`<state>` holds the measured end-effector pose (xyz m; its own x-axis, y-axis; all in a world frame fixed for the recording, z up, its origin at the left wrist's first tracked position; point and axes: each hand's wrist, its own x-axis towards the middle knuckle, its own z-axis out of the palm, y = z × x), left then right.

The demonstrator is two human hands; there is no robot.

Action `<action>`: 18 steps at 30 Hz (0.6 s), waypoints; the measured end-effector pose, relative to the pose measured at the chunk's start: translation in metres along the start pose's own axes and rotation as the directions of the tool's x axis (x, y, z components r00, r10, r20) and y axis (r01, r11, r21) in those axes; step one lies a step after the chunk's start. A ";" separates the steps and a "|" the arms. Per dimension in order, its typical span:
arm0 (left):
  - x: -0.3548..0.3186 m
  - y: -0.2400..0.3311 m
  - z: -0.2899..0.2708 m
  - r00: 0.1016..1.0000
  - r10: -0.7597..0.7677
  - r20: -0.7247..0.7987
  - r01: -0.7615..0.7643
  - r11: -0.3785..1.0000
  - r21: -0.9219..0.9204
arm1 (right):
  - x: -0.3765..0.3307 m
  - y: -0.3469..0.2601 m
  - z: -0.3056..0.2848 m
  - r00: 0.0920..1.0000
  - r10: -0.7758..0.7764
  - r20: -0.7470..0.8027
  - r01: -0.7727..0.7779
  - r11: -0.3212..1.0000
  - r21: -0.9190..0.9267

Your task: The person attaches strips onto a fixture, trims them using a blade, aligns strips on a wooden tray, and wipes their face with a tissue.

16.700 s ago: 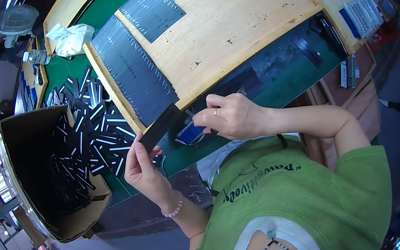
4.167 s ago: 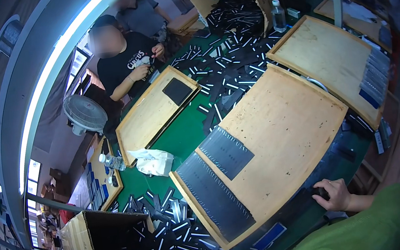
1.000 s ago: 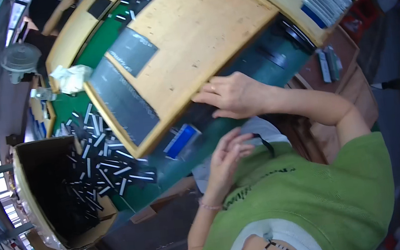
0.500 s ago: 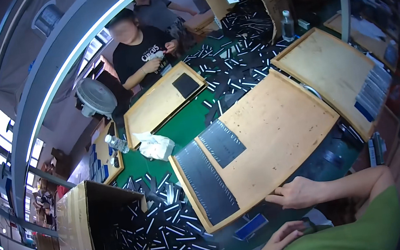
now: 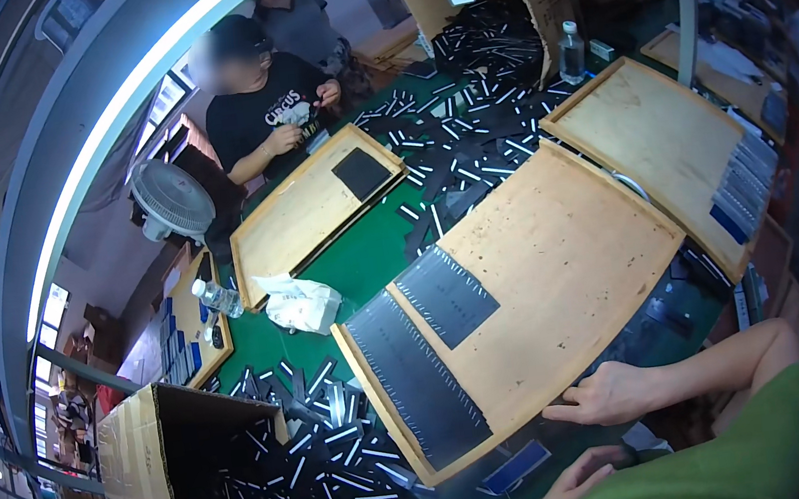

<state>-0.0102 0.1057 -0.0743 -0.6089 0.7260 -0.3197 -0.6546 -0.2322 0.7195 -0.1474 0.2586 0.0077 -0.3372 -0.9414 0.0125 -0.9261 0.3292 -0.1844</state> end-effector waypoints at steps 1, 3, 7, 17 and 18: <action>0.000 0.001 0.001 0.999 0.030 0.014 -0.030 0.999 0.011 | 0.000 0.001 0.001 0.999 -0.007 -0.032 0.006 1.000 -0.021; -0.012 0.021 0.006 0.999 0.018 0.045 -0.015 0.998 -0.053 | 0.005 0.004 0.003 0.999 -0.024 -0.048 0.023 1.000 -0.013; -0.074 0.110 -0.008 0.938 0.098 0.331 -0.119 0.992 0.043 | 0.010 0.005 -0.004 1.000 0.008 0.013 -0.008 1.000 -0.002; -0.213 0.239 -0.010 0.393 0.843 0.368 -0.913 0.311 0.264 | 0.009 -0.001 -0.001 0.998 0.011 -0.055 -0.006 0.997 0.078; -0.183 0.218 -0.007 0.365 0.931 -0.001 -0.804 0.316 0.504 | 0.010 0.000 0.002 0.999 0.005 -0.038 -0.003 0.998 0.056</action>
<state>-0.0441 -0.0820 0.1366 -0.8324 0.0482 0.5521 0.5083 -0.3307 0.7952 -0.1503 0.2490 0.0056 -0.3482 -0.9361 0.0489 -0.9140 0.3275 -0.2396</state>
